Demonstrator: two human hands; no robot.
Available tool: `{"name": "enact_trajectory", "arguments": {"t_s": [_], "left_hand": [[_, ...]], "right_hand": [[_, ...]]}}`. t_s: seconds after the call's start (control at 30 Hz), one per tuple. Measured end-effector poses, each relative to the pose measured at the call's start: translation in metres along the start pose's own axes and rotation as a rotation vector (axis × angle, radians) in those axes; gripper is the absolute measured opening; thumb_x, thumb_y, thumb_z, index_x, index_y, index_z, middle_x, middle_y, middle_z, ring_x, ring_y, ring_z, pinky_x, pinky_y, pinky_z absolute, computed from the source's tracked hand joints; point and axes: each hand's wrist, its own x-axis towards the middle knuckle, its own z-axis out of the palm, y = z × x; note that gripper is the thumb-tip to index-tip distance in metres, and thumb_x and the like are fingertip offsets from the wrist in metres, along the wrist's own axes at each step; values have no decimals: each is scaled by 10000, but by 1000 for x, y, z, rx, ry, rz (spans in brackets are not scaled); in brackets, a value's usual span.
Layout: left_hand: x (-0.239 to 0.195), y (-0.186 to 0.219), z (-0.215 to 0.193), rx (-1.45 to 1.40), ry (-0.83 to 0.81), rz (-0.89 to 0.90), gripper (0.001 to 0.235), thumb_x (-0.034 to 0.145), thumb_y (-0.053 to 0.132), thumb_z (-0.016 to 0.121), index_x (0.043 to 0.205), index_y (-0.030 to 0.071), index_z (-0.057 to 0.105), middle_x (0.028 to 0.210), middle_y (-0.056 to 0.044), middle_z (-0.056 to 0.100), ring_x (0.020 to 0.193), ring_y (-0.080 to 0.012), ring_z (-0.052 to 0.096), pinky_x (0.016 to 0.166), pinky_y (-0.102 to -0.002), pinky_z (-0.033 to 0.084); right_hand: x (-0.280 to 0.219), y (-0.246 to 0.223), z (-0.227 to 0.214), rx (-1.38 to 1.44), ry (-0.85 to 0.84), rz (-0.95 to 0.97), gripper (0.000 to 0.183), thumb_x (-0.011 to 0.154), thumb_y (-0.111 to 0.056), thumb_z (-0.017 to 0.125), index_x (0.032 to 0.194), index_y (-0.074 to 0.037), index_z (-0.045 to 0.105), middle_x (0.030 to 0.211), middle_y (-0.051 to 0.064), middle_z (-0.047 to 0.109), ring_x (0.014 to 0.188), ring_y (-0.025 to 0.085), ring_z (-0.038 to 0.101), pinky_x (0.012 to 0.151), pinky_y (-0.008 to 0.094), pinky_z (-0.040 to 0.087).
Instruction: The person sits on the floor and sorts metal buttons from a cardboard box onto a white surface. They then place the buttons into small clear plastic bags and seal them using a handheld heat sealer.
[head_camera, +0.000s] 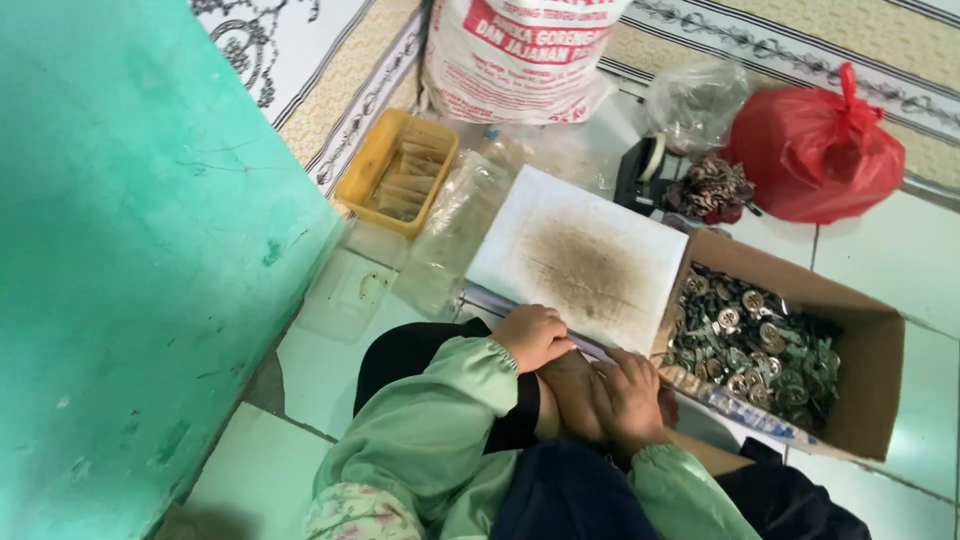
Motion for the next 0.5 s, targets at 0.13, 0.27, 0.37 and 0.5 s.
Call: {"name": "enact_trajectory", "arguments": {"t_s": [0.13,0.27,0.37,0.5], "left_hand": [[-28,22,44,63,32,257,306,945,343,645,783,84,658,863,-83,607,813,-330,660,717,-429,550],[-32,52,47,165,42,372,223,954,308,589,862,105,577,902,-67,510,827,-308,606,708,-422,510],[-34,58,49,154,57,414,130,994,218,525,950,115,590,995,-87,531,840,-319,608,710,-421,488],[-30,62,59,141,62,457,175,1011,236,520,1091,125,629,1163,-118,573,952,-324,630,785,-422,500]], "right_hand": [[-11,5,13,32,14,119,248,872,-354,722,1099,-253,735,1271,3,661,1221,244,604,1111,491,404],[-14,4,7,37,-67,113,260,862,-309,680,1106,-233,728,1231,15,671,1227,248,607,1127,521,394],[-30,37,-32,241,-197,7,247,853,-282,715,1070,-173,755,1030,98,751,1026,322,720,929,481,552],[-46,78,-122,124,-228,191,258,856,-288,729,1081,-167,768,1043,123,769,1050,336,732,925,511,570]]}}
